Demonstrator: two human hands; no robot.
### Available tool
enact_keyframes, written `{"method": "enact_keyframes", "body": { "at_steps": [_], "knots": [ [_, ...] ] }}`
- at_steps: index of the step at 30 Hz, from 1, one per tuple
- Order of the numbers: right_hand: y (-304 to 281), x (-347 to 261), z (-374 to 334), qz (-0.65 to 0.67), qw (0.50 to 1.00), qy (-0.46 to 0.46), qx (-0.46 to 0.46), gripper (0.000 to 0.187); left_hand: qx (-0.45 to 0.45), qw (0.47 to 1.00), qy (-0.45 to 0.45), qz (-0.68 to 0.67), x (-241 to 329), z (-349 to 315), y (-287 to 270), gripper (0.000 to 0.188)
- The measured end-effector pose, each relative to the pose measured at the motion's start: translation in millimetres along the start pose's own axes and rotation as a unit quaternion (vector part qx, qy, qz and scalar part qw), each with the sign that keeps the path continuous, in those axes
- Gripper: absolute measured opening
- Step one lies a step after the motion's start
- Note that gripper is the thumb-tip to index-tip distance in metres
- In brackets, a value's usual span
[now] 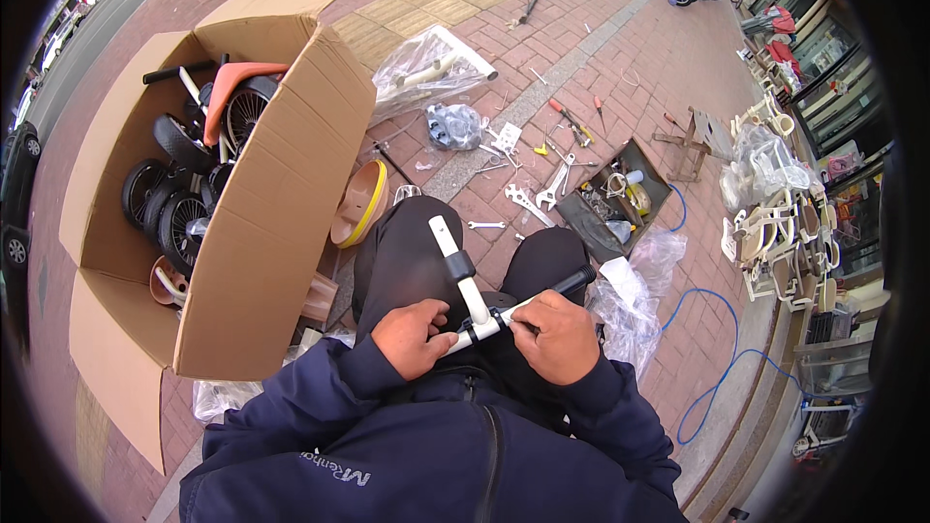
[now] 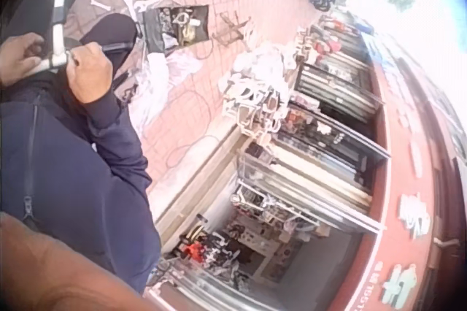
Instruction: The person assembles a scooter by attaching a black circular component to a white handlebar using a red screwdriver. They then pack the assembled part and other scooter components into a cardboard box.
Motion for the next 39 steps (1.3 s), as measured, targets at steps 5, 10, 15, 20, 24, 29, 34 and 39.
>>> {"method": "enact_keyframes", "body": {
  "at_steps": [5,10,15,20,24,29,34,39],
  "knots": [
    [19,1,7,-0.001,0.998,-0.046,-0.041,0.005,-0.036,0.999,0.012,0.018,-3,14,5,0.045],
    [40,-1,12,-0.024,0.995,-0.063,-0.074,0.007,-0.043,0.998,0.028,0.032,-4,23,6,0.041],
    [54,4,15,-0.054,0.992,-0.033,-0.111,0.009,-0.048,0.997,0.009,0.059,-11,24,11,0.045],
    [55,-1,18,-0.084,0.989,-0.048,-0.115,0.013,-0.079,0.995,0.033,0.051,-8,32,15,0.063],
    [56,-2,17,-0.092,0.989,-0.039,-0.113,0.014,-0.106,0.993,0.026,0.034,-22,44,18,0.069],
    [58,-2,14,-0.090,0.992,-0.036,-0.076,0.014,-0.071,0.995,0.066,0.026,-30,49,24,0.075],
    [55,-3,11,-0.090,0.994,-0.021,-0.059,0.014,-0.116,0.991,0.013,-0.060,-25,49,23,0.073],
    [49,-1,10,-0.073,0.996,-0.026,-0.048,0.011,-0.178,0.972,-0.035,-0.150,-42,58,30,0.075]
  ]
}}
Point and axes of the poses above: each hand's wrist, its own z-axis towards the middle knuckle, its own y-axis out of the palm, x = y × z, the point moved 5 cm from there along z, towards the middle knuckle, and after that the axes turned 15 degrees about -x, right-handed, at the moved point
